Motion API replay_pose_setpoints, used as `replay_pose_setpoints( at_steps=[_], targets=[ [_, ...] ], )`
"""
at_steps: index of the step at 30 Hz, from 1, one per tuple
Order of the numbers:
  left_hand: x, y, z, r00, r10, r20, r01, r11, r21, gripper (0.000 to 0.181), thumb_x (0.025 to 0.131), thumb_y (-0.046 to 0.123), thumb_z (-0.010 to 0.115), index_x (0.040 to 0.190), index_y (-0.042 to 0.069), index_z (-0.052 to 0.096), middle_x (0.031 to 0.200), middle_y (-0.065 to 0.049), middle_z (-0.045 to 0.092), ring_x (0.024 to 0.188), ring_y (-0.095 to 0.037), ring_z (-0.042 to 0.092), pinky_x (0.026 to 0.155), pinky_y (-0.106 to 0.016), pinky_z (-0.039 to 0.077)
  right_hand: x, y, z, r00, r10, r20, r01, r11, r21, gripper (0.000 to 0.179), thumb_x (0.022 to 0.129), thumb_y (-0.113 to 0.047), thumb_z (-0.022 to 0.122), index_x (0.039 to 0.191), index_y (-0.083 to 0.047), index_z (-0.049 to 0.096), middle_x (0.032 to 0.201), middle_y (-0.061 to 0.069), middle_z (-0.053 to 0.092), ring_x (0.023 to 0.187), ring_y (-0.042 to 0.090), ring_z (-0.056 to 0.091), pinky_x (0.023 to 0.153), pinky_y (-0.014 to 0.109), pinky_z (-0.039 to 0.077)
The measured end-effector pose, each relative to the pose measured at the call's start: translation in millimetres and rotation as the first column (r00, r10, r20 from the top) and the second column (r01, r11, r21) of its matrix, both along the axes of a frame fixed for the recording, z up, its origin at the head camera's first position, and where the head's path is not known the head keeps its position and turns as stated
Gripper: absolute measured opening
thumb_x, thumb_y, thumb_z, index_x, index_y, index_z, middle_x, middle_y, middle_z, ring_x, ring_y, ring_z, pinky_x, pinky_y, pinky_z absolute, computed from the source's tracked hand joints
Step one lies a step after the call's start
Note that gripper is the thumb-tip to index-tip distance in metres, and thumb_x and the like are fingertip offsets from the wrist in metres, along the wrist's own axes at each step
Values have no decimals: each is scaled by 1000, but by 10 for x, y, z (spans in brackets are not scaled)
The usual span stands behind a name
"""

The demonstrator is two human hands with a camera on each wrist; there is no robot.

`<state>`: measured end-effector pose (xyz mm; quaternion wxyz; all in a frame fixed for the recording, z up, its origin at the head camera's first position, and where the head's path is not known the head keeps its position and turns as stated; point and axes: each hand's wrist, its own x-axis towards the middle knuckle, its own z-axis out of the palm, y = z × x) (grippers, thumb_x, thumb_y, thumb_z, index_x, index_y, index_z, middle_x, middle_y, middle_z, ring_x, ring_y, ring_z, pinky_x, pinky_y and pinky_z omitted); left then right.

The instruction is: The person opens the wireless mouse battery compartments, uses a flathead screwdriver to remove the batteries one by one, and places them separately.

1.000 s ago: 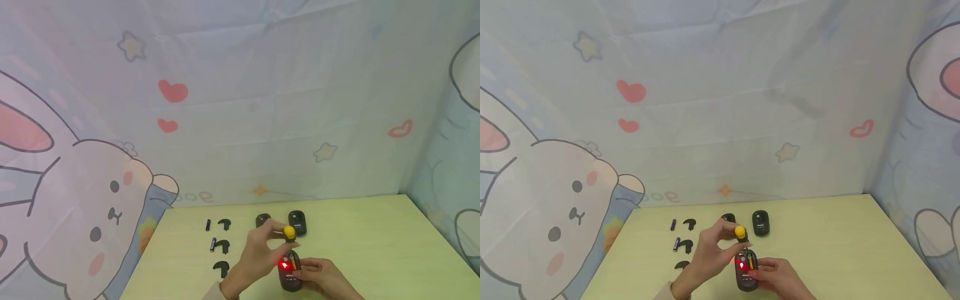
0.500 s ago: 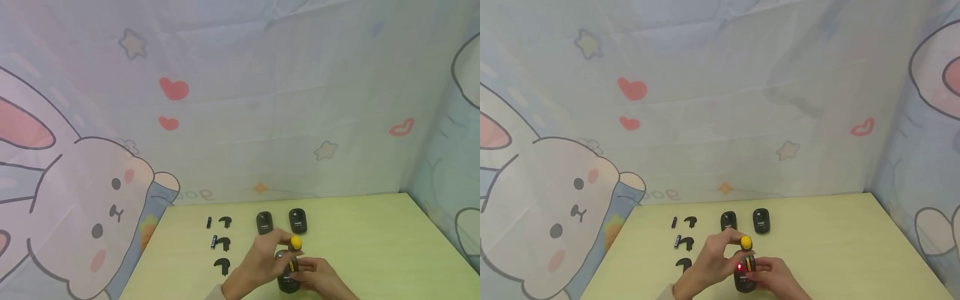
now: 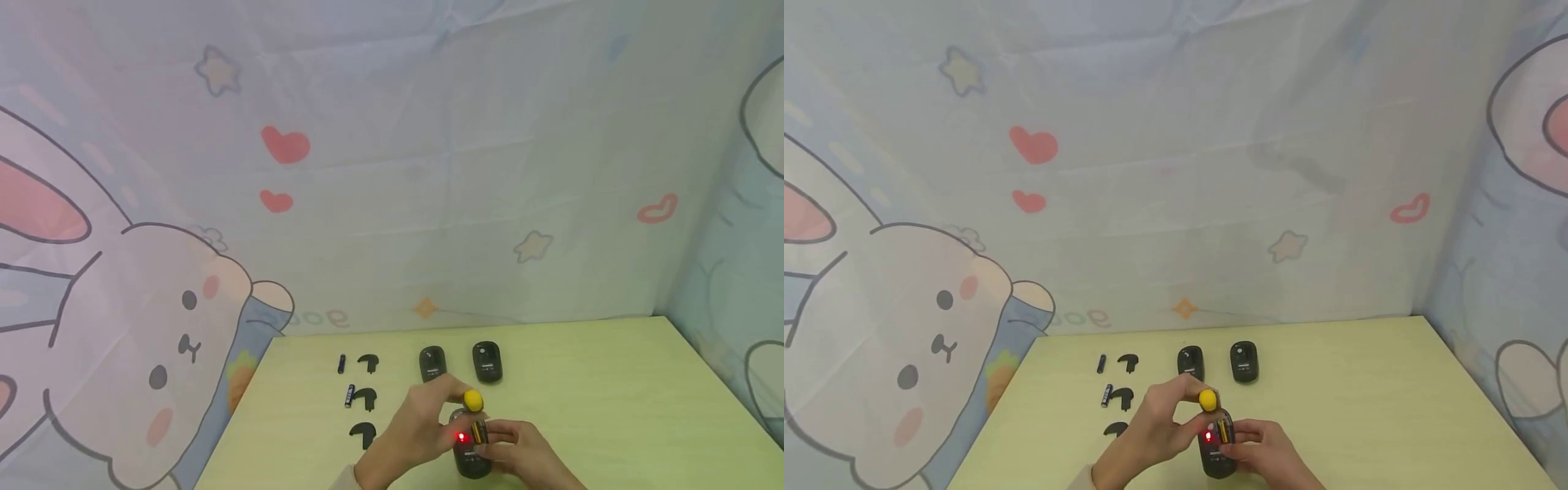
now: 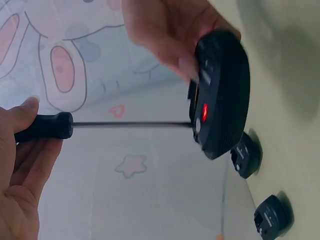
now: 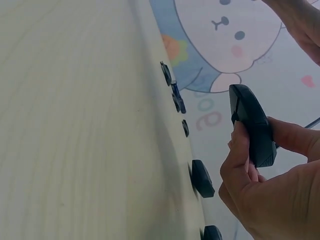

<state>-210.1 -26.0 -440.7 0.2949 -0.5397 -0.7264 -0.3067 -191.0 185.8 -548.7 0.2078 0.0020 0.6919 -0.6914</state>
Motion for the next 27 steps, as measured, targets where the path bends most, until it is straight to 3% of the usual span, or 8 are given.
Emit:
replay_pose_setpoints(
  at_steps=[6, 14, 17, 22, 27],
  targets=[
    [-82, -9, 28, 994, -25, 102, 24, 1000, 13, 39, 87, 5, 85, 115, 5, 58, 102, -4, 75, 92, -10, 79, 86, -8, 58, -4, -4, -49, 999, 32, -6, -31, 999, 17, 60, 96, -21, 78, 143, 8, 56, 122, 12, 71, 107, 21, 72, 97, 43, 65],
    [-188, -44, -7, 962, -44, 271, 15, 994, 108, 40, 86, 1, 85, 111, 5, 55, 104, -10, 74, 89, -17, 80, 81, -15, 63, 7, 27, -120, 997, 75, -21, -75, 997, -23, 57, 97, -12, 73, 143, 14, 52, 121, 16, 70, 105, 21, 75, 95, 40, 66],
    [-204, -45, -23, 955, -48, 294, 14, 993, 117, 38, 88, 2, 84, 112, 5, 54, 104, -11, 75, 89, -17, 80, 80, -16, 64, 17, 28, -128, 996, 84, -30, -85, 996, -27, 58, 96, -12, 72, 143, 15, 51, 121, 16, 70, 106, 22, 75, 95, 39, 66],
    [-241, -39, -35, 958, -44, 284, 7, 991, 132, 37, 88, 2, 83, 111, 5, 55, 103, -10, 76, 87, -15, 80, 80, -15, 63, 18, 17, -125, 997, 80, -16, -80, 997, -16, 58, 96, -12, 74, 143, 14, 52, 120, 16, 71, 105, 21, 75, 95, 38, 66],
    [-319, -35, -41, 942, -42, 332, -16, 986, 169, 34, 89, 4, 83, 109, 6, 56, 98, -10, 78, 82, -17, 79, 76, -14, 63, 18, 9, -130, 997, 73, -15, -73, 997, -2, 59, 95, -12, 75, 143, 14, 53, 118, 15, 71, 103, 21, 76, 94, 39, 66]
  ],
)
